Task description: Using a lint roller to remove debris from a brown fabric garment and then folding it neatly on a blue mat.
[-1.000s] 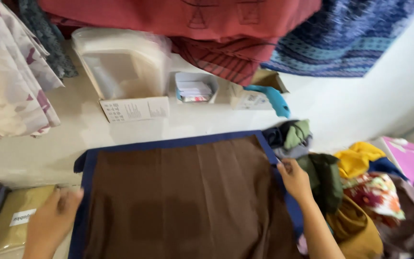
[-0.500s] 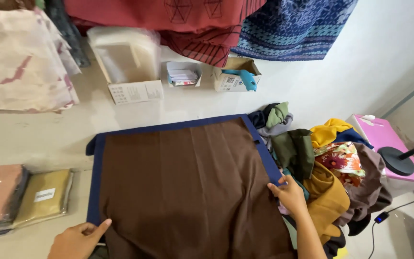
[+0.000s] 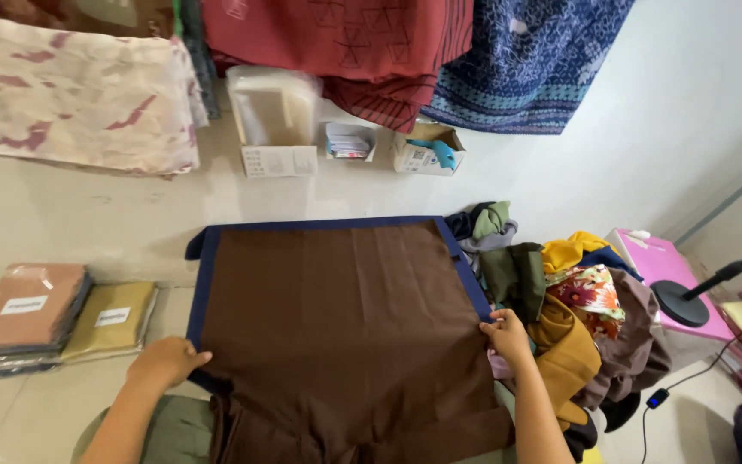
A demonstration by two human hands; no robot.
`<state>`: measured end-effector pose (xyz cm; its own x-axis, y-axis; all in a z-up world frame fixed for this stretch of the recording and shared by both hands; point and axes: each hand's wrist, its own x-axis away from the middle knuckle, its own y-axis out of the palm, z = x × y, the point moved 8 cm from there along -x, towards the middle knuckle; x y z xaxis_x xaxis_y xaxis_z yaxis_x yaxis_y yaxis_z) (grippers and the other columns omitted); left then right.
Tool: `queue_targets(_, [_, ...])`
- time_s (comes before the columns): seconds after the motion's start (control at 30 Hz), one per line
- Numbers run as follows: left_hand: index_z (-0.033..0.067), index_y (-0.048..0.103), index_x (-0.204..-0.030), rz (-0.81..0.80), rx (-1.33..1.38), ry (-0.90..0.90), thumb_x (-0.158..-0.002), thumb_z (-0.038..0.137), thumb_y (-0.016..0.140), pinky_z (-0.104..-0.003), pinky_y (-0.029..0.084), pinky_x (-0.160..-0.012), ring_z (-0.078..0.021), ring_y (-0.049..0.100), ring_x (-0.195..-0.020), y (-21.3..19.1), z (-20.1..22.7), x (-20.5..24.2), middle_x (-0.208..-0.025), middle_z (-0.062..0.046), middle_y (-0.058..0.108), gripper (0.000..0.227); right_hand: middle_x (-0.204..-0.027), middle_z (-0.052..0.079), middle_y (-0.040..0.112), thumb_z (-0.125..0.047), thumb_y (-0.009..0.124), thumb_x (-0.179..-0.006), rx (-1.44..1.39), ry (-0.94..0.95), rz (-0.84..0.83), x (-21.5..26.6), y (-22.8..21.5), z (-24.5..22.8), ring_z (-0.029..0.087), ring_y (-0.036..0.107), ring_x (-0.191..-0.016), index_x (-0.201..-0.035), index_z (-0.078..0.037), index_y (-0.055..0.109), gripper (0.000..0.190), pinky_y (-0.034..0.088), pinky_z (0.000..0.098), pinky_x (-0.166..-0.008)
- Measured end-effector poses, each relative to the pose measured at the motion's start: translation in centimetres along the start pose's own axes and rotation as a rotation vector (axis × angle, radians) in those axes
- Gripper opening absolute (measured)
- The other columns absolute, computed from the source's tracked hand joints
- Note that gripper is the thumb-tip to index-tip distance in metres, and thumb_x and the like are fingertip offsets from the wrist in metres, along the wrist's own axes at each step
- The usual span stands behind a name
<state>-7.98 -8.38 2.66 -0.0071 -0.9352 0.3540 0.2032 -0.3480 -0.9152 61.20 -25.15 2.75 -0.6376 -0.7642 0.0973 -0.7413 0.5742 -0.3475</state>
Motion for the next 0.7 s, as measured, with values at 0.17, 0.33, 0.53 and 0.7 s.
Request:
queue_targets(0.17, [0.0028,0.083,-0.092,-0.181,0.188,0.044,-0.088,0.04,0.078,-0.038,0.065,-0.075,-0.0305,0.081,-0.087,3.2,-1.5,-6.4,-0.083,-0.016,0.083,0.038,-0.083,0.008,0.077,-0.018,0.084,-0.082,0.33,-0.028,0.114,-3.8,-0.7,3.6,0.025,0.073,-0.06,-0.117,-0.011,0.069,0.039,0.059,0.0365,-0.052])
queue_targets(0.33, [-0.0094,0.079,-0.093,-0.226,0.311,0.01,-0.087,0.025,0.084,-0.042,0.067,-0.057,-0.036,0.08,-0.072,4.9,-1.8,-9.0,-0.078,-0.026,0.078,0.035,-0.086,0.006,0.078,-0.022,0.081,-0.084,0.413,-0.025,0.118,-3.8,-0.5,3.3,0.027,0.075,-0.07,-0.12,-0.015,0.071,0.038,0.058,0.0389,-0.07])
queue_targets(0.53, [-0.003,0.079,-0.086,-0.244,0.216,0.055,-0.088,0.031,0.082,-0.035,0.068,-0.054,-0.0274,0.081,-0.064,5.6,-2.4,-9.2,-0.074,-0.02,0.079,0.034,-0.088,0.004,0.078,-0.025,0.082,-0.084,0.409,-0.004,0.088,-4.4,-0.8,4.8,0.026,0.074,-0.079,-0.12,-0.018,0.071,0.039,0.057,0.0399,-0.076])
queue_targets(0.7, [0.0117,0.079,-0.072,-0.338,0.078,0.155,-0.087,0.05,0.08,-0.026,0.065,-0.063,-0.0162,0.079,-0.063,5.5,-2.5,-9.8,-0.068,-0.007,0.079,0.041,-0.096,0.012,0.081,-0.03,0.08,-0.085,0.496,0.015,0.039,-4.3,-0.6,4.4,0.034,0.078,-0.089,-0.128,-0.017,0.069,0.046,0.057,0.044,-0.084])
